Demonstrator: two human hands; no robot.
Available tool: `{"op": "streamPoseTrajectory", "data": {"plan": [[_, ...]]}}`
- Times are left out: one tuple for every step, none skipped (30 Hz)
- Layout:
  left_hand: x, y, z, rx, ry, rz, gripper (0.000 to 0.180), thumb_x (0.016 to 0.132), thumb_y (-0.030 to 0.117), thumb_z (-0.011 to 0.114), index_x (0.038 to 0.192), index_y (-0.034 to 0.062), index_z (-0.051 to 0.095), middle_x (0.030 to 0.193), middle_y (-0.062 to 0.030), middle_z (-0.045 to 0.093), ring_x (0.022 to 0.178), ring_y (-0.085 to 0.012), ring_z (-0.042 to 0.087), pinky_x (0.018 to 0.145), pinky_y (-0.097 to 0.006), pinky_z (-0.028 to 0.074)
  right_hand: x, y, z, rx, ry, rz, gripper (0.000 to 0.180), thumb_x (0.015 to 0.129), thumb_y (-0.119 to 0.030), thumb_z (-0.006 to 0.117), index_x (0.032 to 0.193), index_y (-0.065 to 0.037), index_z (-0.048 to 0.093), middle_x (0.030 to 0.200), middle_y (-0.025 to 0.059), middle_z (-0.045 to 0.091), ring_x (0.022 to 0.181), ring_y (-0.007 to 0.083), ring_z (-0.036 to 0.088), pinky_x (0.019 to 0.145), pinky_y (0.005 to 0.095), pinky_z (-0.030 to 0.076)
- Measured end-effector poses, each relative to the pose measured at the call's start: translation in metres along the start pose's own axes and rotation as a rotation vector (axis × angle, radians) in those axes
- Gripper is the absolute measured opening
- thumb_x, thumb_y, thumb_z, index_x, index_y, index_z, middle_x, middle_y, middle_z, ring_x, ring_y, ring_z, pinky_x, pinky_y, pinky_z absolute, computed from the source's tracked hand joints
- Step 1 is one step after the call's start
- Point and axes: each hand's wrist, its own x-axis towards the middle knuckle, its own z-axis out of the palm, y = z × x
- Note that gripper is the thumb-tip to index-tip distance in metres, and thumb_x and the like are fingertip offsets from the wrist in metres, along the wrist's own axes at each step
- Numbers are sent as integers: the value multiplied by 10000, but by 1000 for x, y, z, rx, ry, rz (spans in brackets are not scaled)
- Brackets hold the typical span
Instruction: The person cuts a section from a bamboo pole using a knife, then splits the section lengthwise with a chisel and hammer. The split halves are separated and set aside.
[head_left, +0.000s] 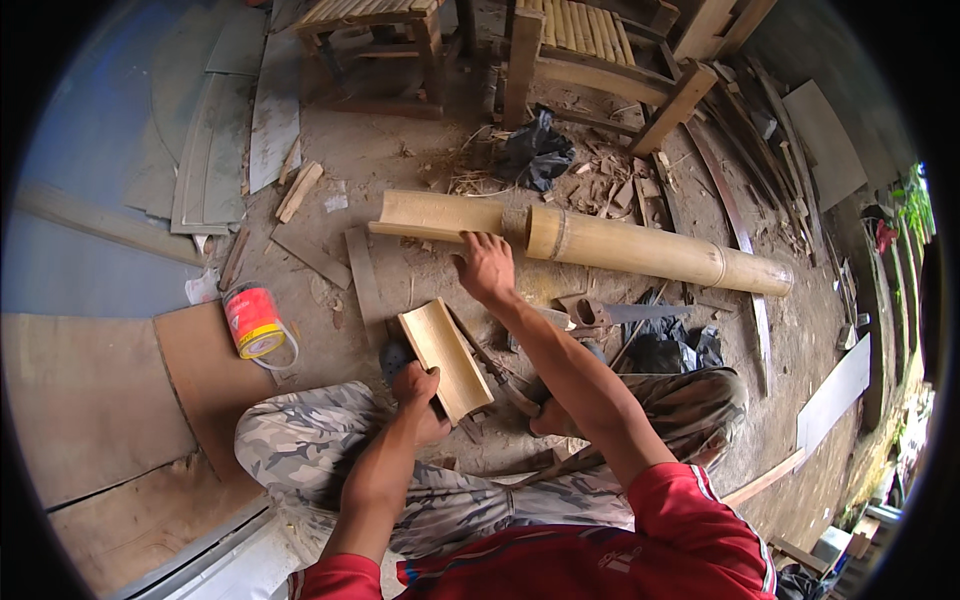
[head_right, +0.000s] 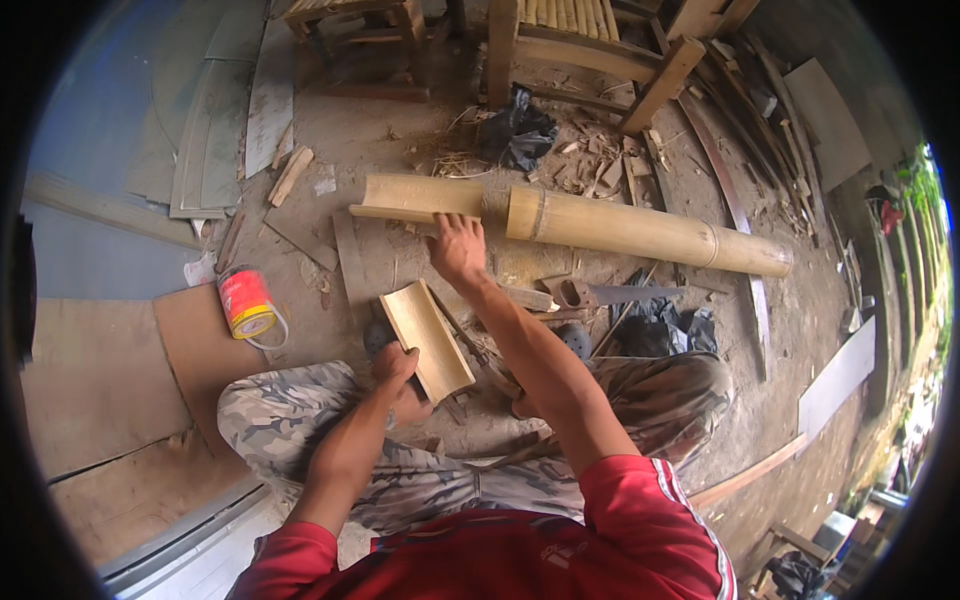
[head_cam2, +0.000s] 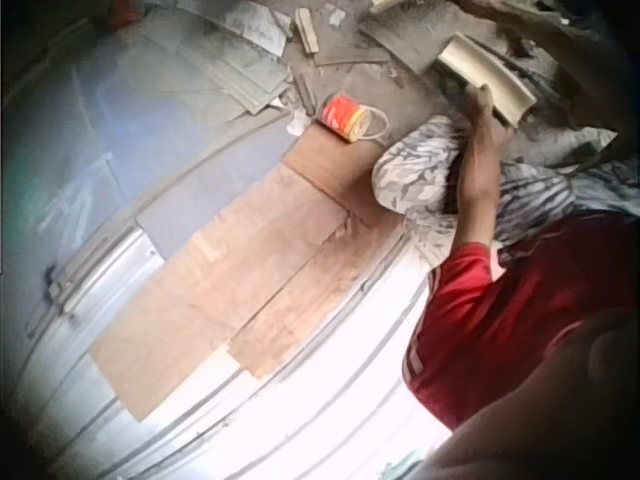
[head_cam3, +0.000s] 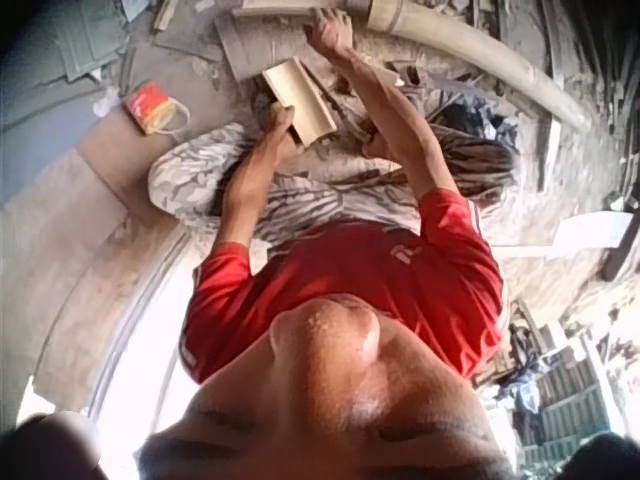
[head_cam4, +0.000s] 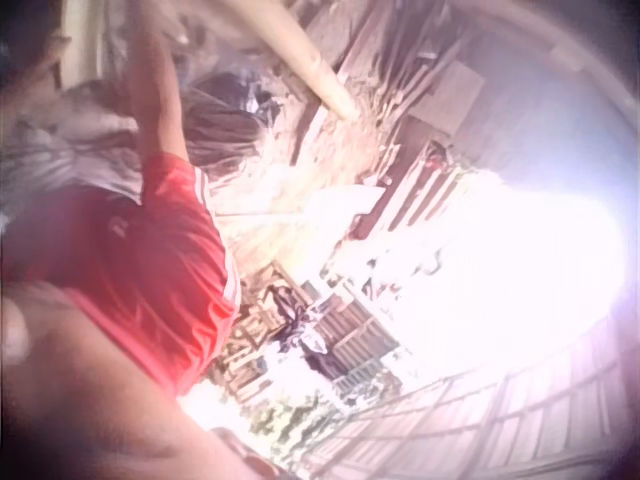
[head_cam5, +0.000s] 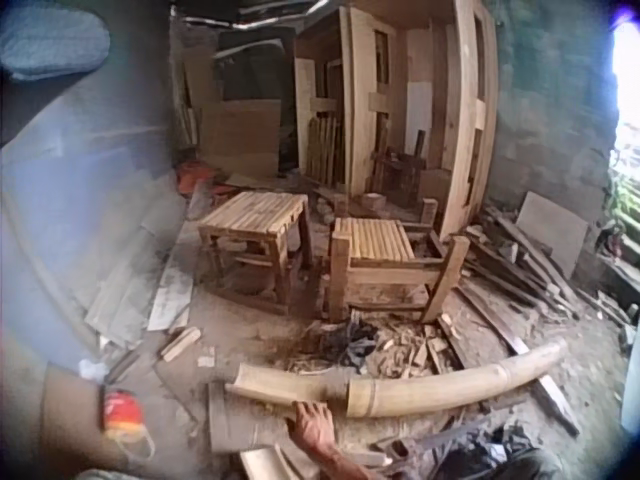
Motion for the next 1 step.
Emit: {"op": "streamPoseTrajectory", "data": {"plan": [[2,-1,-1,3,-2,-18,494,815,499,688,1110,105,734,1090,-158,736,1022,-362,707,873,-482,560,-5,9,5,63,-116,50,539,899,-300,697,1371,-93,542,1337,150,596,1298,297,507,1094,455,353]]}}
